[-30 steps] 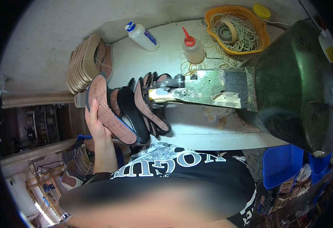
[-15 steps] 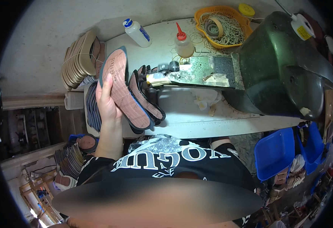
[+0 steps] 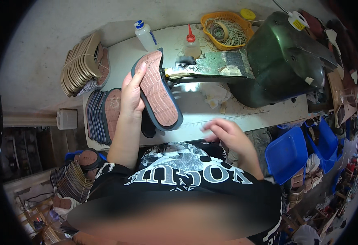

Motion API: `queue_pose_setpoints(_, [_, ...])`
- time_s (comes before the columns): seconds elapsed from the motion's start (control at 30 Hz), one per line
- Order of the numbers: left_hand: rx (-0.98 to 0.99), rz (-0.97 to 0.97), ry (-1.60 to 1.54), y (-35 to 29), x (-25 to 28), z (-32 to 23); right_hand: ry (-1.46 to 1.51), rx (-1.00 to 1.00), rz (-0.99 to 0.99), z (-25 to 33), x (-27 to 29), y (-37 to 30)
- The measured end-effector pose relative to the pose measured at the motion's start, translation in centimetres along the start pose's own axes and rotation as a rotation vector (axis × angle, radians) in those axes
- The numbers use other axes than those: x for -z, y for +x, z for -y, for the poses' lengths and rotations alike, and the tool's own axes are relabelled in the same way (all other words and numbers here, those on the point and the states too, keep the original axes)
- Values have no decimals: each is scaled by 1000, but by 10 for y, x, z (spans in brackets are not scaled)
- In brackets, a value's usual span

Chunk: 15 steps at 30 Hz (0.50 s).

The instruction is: Preparing and inspecting shoe soles by applying adhesive and checking alignment.

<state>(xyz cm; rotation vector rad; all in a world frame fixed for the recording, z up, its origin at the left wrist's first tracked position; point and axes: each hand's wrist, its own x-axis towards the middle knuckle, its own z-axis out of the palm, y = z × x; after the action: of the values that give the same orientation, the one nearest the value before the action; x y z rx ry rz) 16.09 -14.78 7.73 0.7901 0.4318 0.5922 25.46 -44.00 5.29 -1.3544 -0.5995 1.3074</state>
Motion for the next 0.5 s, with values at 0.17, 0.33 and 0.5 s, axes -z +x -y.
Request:
queue_pose_setpoints(0.17, [-97, 5, 219, 5, -8, 0, 284, 210, 73, 14, -70, 67])
queue_pose_setpoints(0.33, [-458, -143, 1040, 28, 12, 7, 432, 271, -88, 24, -86, 75])
queue_pose_setpoints(0.5, [-314, -122, 881, 36, -1, 22, 444, 300, -173, 34, -84, 68])
